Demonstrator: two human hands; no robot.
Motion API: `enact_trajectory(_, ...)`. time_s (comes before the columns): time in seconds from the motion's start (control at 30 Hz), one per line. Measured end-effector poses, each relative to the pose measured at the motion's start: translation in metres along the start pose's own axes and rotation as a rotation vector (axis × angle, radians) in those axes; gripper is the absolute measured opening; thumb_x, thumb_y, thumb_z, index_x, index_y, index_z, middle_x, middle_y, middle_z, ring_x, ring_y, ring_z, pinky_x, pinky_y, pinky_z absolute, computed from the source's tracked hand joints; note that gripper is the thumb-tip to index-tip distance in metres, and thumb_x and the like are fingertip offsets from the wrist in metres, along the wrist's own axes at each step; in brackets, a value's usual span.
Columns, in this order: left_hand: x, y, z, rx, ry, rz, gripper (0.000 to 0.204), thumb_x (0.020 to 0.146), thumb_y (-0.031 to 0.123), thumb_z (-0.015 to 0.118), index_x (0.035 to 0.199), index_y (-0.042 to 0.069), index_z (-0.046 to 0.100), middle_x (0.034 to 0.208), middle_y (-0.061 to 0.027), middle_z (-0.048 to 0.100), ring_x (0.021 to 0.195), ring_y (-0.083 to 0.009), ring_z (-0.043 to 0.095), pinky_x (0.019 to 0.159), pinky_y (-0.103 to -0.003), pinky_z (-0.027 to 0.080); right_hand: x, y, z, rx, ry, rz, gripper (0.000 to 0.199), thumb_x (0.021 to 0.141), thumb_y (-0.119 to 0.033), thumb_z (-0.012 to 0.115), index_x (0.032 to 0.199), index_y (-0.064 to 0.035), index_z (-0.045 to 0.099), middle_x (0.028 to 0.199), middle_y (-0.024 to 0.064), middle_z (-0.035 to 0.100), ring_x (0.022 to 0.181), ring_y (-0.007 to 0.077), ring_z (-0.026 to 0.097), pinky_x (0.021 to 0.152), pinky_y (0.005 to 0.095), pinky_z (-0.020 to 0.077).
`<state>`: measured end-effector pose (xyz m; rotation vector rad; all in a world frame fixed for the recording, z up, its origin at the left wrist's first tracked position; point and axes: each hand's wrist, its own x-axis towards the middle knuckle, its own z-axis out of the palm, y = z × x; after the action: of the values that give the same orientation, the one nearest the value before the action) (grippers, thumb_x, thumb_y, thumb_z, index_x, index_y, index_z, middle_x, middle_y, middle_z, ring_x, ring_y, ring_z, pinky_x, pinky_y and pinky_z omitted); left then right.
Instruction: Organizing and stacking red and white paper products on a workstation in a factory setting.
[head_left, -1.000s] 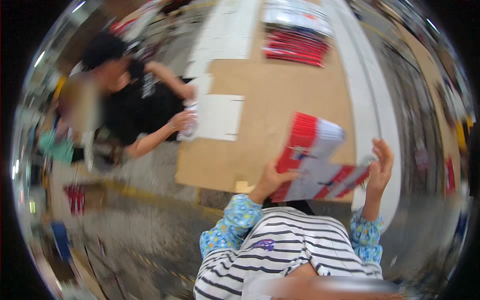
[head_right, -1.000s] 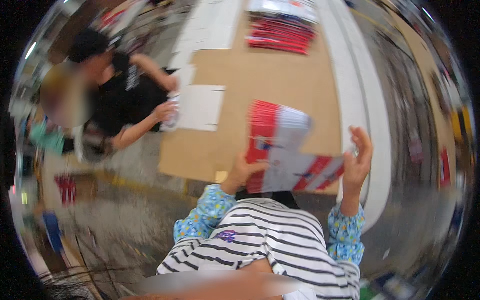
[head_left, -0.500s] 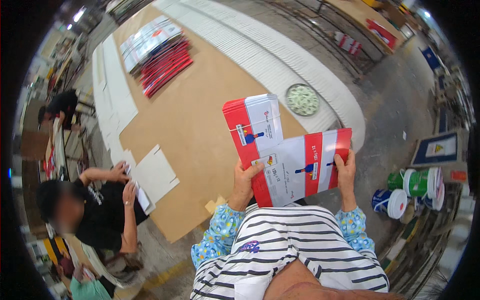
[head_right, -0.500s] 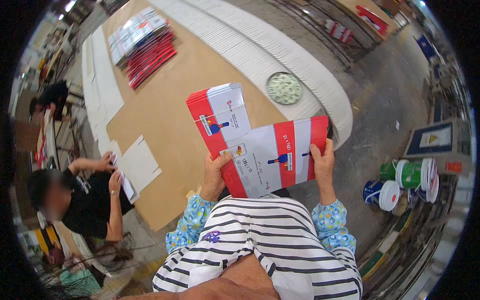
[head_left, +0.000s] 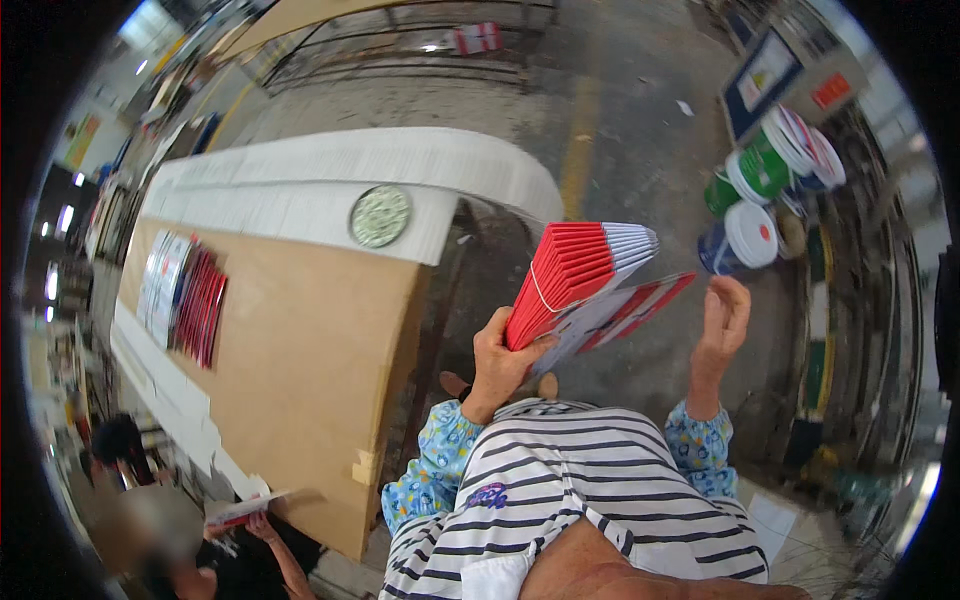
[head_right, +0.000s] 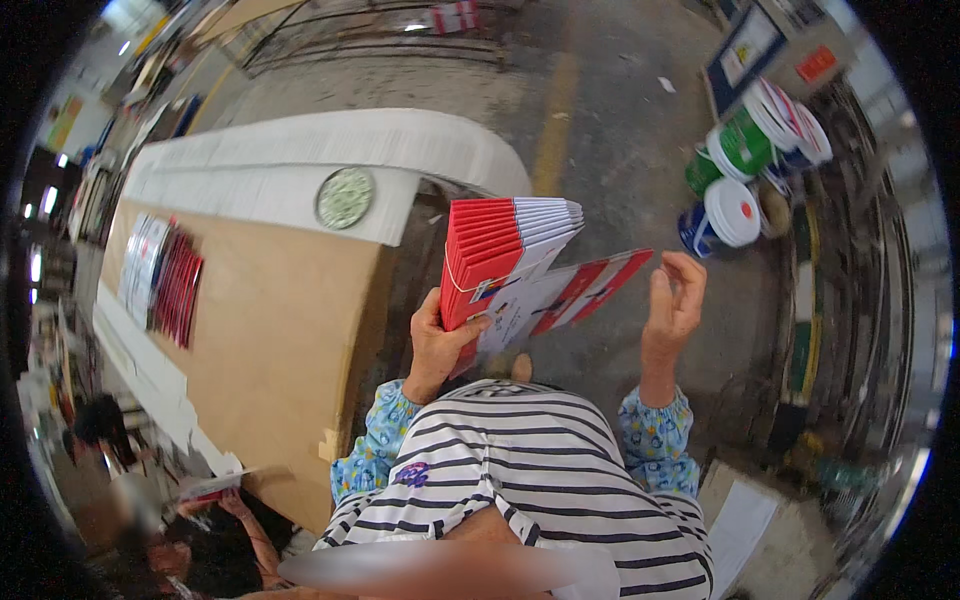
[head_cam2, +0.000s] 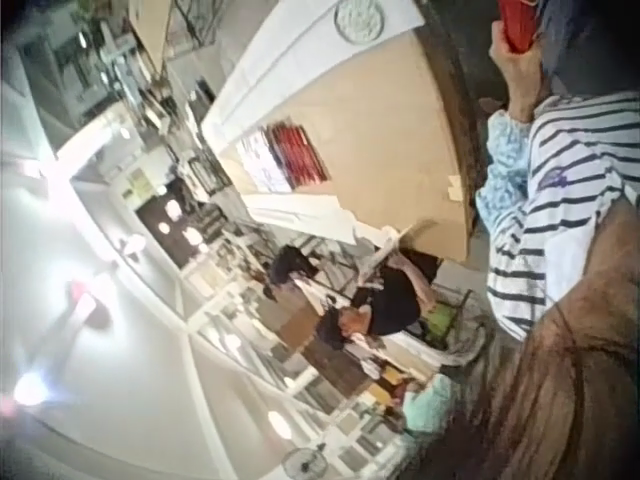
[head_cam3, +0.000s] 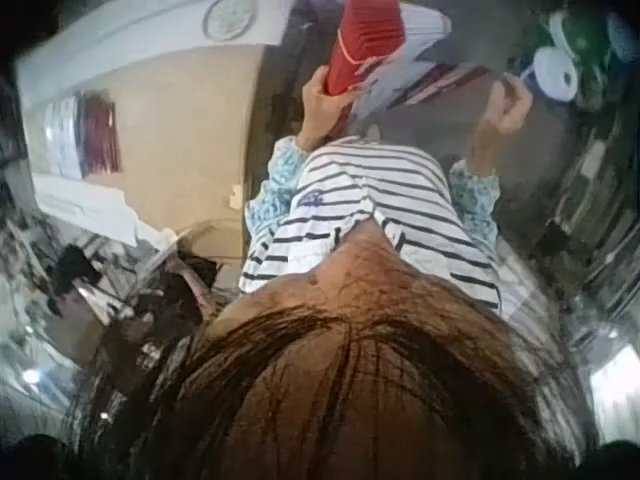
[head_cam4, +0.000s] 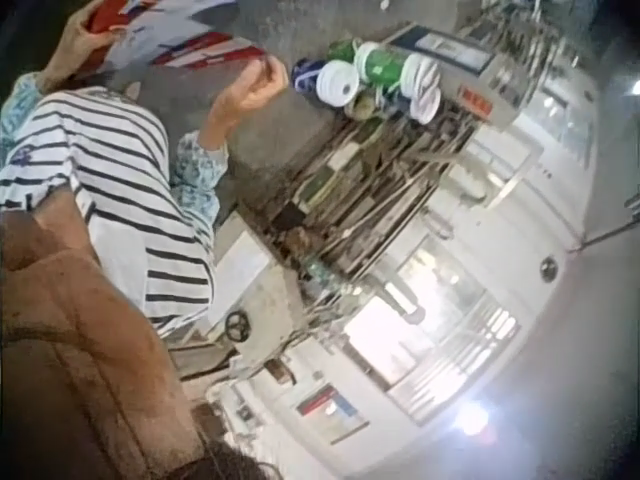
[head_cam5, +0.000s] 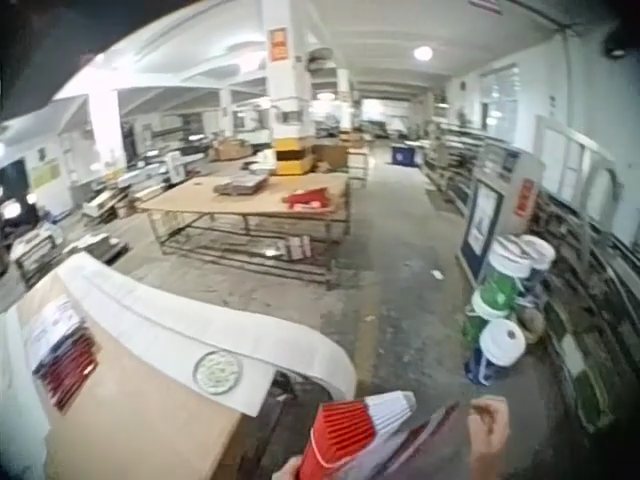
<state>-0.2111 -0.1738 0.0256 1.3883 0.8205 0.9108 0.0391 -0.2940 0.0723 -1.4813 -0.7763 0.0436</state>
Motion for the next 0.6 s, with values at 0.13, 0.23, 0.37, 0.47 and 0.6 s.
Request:
enact_trajectory(0.13, 0.017, 0.009, 0.030, 0.126, -0.073, 0.156, 0.036, 0.068, 0.015, 0.082, 0.094, 0.001, 0.061, 0.083, -0.0094, 0.066, 0.073, -0.0166, 0.063, 0.066, -0.030, 0.049, 0.015, -0.051, -0.004, -0.178, -0.083, -0.476, 0.028, 0.080, 0.000, 0.061, 0.107, 0.0018, 0.057, 0.111, 0.0141, 0.055, 0.104, 0.0262, 0.053, 0.091, 0.0374, 0.0423)
enact_trajectory(0.23, 0.033, 0.006, 0.055, 0.193, -0.164, 0.197, 0.038, 0.069, 0.009, 0.079, 0.100, 0.000, 0.060, 0.085, -0.0060, 0.065, 0.074, -0.0108, 0.058, 0.069, -0.027, 0.048, 0.033, -0.064, -0.015, -0.284, -0.116, -0.601, 0.032, 0.076, -0.007, 0.066, 0.107, -0.0030, 0.061, 0.112, 0.0141, 0.056, 0.105, 0.0316, 0.052, 0.088, 0.0389, 0.0427)
enact_trajectory(0.37, 0.059, 0.005, 0.092, 0.196, -0.240, 0.166, 0.038, 0.067, 0.016, 0.084, 0.094, 0.002, 0.061, 0.085, -0.0096, 0.066, 0.076, -0.0185, 0.065, 0.067, -0.030, 0.050, 0.053, -0.046, -0.024, -0.325, -0.160, -0.669, 0.033, 0.075, -0.017, 0.069, 0.107, -0.0087, 0.064, 0.112, 0.0130, 0.056, 0.106, 0.0325, 0.051, 0.088, 0.0400, 0.0416)
enact_trajectory(0.47, 0.073, -0.001, 0.106, 0.266, -0.272, 0.191, 0.037, 0.067, 0.015, 0.084, 0.094, 0.002, 0.061, 0.085, -0.0094, 0.066, 0.076, -0.0189, 0.064, 0.067, -0.031, 0.051, 0.064, -0.033, -0.025, -0.323, -0.131, -0.680, 0.034, 0.075, -0.020, 0.070, 0.107, -0.0104, 0.065, 0.113, 0.0125, 0.056, 0.106, 0.0322, 0.050, 0.089, 0.0421, 0.0400)
enact_trajectory(0.6, 0.128, -0.007, 0.141, 0.248, -0.308, 0.242, 0.036, 0.068, 0.012, 0.081, 0.095, 0.001, 0.060, 0.082, -0.0068, 0.064, 0.073, -0.0155, 0.061, 0.066, -0.029, 0.048, 0.108, -0.003, -0.022, -0.354, -0.118, -0.654, 0.034, 0.075, -0.019, 0.071, 0.107, -0.0112, 0.065, 0.113, 0.0119, 0.057, 0.106, 0.0311, 0.050, 0.091, 0.0417, 0.0389)
